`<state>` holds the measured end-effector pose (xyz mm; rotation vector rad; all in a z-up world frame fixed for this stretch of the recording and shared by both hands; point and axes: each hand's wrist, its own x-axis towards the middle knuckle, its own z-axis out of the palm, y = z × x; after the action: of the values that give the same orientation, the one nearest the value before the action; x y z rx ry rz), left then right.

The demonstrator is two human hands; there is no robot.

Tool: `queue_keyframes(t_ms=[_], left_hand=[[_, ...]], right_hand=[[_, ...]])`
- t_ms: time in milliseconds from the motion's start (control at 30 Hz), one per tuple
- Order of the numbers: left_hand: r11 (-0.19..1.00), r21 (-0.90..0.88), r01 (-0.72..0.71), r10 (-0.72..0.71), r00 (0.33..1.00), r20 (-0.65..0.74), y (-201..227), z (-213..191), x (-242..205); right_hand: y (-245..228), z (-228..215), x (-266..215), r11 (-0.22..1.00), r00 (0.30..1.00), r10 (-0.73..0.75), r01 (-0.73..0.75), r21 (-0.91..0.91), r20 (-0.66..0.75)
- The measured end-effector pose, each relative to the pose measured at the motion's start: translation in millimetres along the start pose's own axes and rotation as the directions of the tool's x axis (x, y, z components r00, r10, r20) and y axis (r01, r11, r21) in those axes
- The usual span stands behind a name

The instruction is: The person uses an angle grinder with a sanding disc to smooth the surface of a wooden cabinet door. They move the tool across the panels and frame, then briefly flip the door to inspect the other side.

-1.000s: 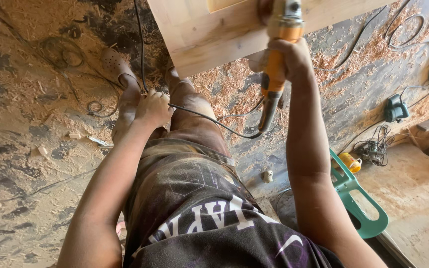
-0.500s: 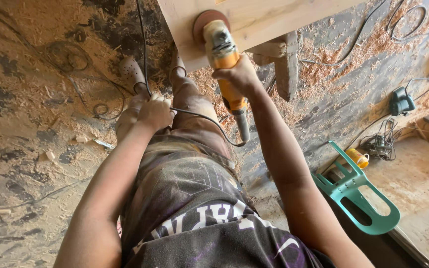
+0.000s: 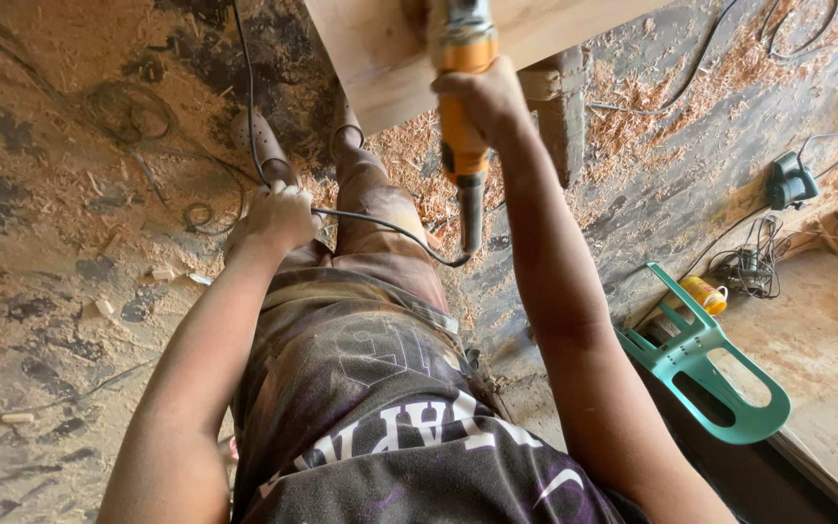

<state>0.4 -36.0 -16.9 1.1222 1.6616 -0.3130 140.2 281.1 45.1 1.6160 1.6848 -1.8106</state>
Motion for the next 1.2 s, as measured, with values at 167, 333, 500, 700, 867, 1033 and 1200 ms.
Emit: queue_keyframes(t_ms=[167,333,500,700,867,1033,1200], left_hand=[[0.998,-0.043,0.054,-0.051,0.997,0.06,5.1,-1.2,-1.7],[1.0,0.012,-0.024,0.025,0.995,-0.099,3.1,6.1,10.4],[0.999,-0.017,-0.029,0.028,0.999,-0.046,7.9,15.0,18.2],[0.988,-0.125,-0.089,0.082,0.995,-0.063,26.7,18.1,27.4],[0.99,-0.083,-0.11,0.099,0.987,-0.127,20.6,23.3,27.6],[0.987,-0.117,-0.111,0.102,0.992,-0.078,6.9,36.9,19.3],[0.983,-0.145,-0.113,0.092,0.985,-0.145,-9.0,54.4,18.2]], right_hand=[[-1.3,-19.0,-2.1,0.998,0.997,0.015,-0.01,0.063,-0.077],[-6.9,-54.8,3.0,0.969,0.989,0.042,-0.006,0.246,-0.142],[6.5,-1.2,-7.3,0.998,1.0,0.026,-0.026,-0.048,0.002],[2.5,-20.5,-24.8,0.989,0.991,0.112,-0.118,-0.086,-0.074],[-5.6,-11.1,-20.4,0.999,0.998,0.026,-0.027,-0.022,-0.05],[-8.8,70.6,-28.6,0.959,0.993,0.027,0.006,-0.284,0.112],[-23.1,55.2,-29.0,0.984,0.994,0.081,-0.067,-0.164,0.075]])
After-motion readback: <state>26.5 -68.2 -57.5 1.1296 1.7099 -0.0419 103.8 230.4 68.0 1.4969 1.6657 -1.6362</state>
